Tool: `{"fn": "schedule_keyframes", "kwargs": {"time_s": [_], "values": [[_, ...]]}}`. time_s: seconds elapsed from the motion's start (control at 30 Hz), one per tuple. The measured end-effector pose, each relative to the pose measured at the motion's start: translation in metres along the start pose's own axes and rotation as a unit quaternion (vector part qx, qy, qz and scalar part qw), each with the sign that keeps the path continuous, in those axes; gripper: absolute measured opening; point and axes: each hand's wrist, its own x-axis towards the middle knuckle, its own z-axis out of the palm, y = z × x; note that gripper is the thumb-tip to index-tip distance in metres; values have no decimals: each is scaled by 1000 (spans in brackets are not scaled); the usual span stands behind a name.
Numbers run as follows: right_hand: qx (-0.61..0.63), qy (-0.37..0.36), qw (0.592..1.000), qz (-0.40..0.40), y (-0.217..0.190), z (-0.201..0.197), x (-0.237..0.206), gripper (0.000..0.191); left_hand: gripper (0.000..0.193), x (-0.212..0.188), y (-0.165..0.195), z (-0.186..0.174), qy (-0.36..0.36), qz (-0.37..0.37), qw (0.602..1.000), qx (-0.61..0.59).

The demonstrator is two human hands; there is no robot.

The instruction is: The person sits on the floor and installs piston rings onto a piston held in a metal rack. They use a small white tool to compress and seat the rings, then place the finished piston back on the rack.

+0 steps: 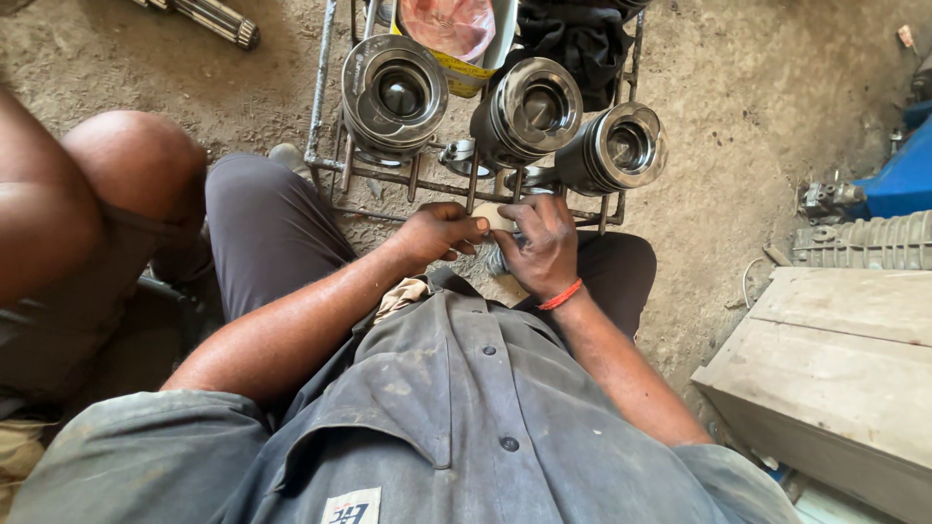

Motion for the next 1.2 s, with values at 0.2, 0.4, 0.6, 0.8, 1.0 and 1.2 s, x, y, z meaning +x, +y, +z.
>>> {"fn": "schedule_keyframes", "kwargs": {"time_s": [0.2,0.4,0.6,0.8,1.0,1.2], "values": [[0,-1,1000,31,0,5,2,31,43,0,2,1,10,10,1000,-12],[-38,3,999,-11,0,1,9,25,46,-1,0,2,4,0,999,-45],[-42,-6,999,2,5,-2,10,23,41,-1,-2,0,-7,41,996,-83],[-40,-7,999,22,-7,1,-3,20,33,-5,-7,-7,-31,10,997,-70],[-33,-10,999,19,-21,3,0,42,37,-7,-1,-10,2,-31,999,-42],[-45,-20,999,19,-18,2,1,41,36,-7,0,-11,-12,-37,997,-63]]}}
